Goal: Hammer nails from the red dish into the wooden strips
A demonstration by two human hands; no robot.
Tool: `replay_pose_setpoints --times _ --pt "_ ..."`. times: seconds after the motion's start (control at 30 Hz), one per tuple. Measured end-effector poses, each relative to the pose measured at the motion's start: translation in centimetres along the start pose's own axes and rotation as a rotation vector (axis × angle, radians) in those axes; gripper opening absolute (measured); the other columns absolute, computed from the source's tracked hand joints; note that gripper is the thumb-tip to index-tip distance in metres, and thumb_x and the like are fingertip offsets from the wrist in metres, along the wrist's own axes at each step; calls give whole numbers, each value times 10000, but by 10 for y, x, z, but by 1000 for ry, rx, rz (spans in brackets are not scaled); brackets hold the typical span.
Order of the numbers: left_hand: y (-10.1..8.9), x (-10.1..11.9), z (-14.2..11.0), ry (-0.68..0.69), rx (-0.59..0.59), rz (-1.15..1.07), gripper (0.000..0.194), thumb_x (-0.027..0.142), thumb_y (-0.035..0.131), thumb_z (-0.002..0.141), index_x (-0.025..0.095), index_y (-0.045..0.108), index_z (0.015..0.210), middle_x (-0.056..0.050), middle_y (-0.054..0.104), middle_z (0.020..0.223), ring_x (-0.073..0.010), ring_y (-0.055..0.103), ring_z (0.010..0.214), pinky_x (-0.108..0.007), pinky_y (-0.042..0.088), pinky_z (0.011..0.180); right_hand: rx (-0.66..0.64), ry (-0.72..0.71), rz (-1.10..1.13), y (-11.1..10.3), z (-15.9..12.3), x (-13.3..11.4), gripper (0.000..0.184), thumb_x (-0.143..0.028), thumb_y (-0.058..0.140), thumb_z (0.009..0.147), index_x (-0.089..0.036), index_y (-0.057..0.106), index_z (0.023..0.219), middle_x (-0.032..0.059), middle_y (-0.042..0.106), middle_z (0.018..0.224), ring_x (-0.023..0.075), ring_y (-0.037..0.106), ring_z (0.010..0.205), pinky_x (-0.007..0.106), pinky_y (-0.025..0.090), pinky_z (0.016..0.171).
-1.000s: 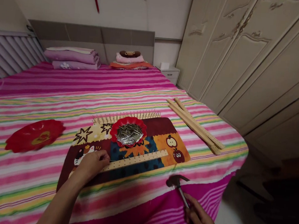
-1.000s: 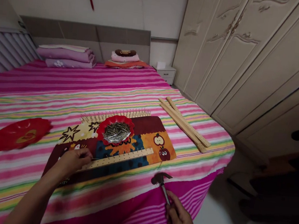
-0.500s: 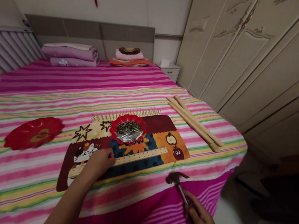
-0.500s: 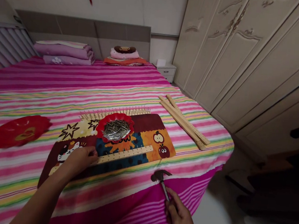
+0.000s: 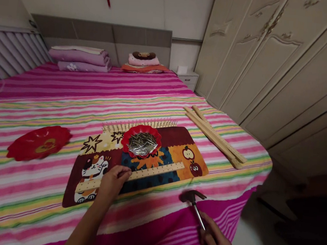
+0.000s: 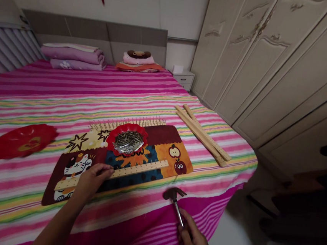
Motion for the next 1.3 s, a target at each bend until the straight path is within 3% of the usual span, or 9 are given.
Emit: replay_pose_setpoints --times 0.13,0.3,0.4,0.57,0.67,0.77,0.97,1.13,1.3 --pt "4 -6 -4 85 77 -10 206 406 542 676 235 655 685 3 665 746 -156 616 729 -262 466 684 -119 -112 -19 18 -10 -45 472 -505 499 804 -261 593 1196 -8 640 667 149 582 567 213 476 539" --pt "8 -8 -7 125 130 -21 172 377 547 690 233 638 663 9 653 720 -147 616 705 -252 475 669 -321 -260 -107 58 -3 -106 423 -337 434 879 -223 500 1281 -58 468 547 115 430 470 201 384 455" --pt "10 -6 -7 138 138 -29 164 366 547 694 230 632 659 8 651 717 -146 613 697 -252 474 663 -381 -380 -116 85 7 -134 397 -242 396 886 -220 497 1269 -60 456 564 109 434 484 197 387 467" --pt "11 -2 -10 127 130 -19 161 344 527 715 220 617 668 -4 643 724 -144 598 694 -253 463 670 -458 -569 -178 115 15 -167 420 -136 377 873 -241 492 1263 -26 588 656 162 617 773 256 495 711" --pt "11 -2 -11 117 115 -16 159 337 515 724 218 611 679 -7 639 733 -143 594 700 -253 457 677 -458 -643 -221 124 15 -178 451 -117 375 872 -234 464 1299 29 684 899 193 620 968 313 493 836" --pt "12 -3 -11 132 113 2 161 330 502 735 215 601 682 -6 626 726 -140 586 695 -251 445 671 -458 -722 -274 130 16 -182 465 -122 365 884 -220 427 1334 77 649 1139 209 589 1075 355 474 904" --pt "13 -5 -10 150 118 74 194 335 487 747 207 554 618 -1 575 659 -131 553 633 -245 418 618 -493 -722 -252 127 13 -178 455 -128 377 891 -253 434 1325 56 644 1161 188 592 1077 327 460 927" --pt "12 -5 -11 120 78 20 179 338 492 737 213 618 710 -16 636 749 -146 598 716 -255 451 679 -396 -490 -194 87 5 -146 385 -264 389 909 -234 504 1276 1 707 728 181 684 743 288 532 782" --pt "-1 -5 -4 90 45 16 238 361 477 744 232 648 848 -14 671 848 -156 613 756 -267 470 705 -204 -323 -163 31 -1 -87 413 -421 478 844 -266 603 1206 36 719 1033 236 613 1058 293 455 921"
Point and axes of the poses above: each hand's wrist, its own z-axis towards the middle knuckle, its own y-axis out of the palm, x = y × z, the point moved 3 cm from there along z, towards the middle knuckle
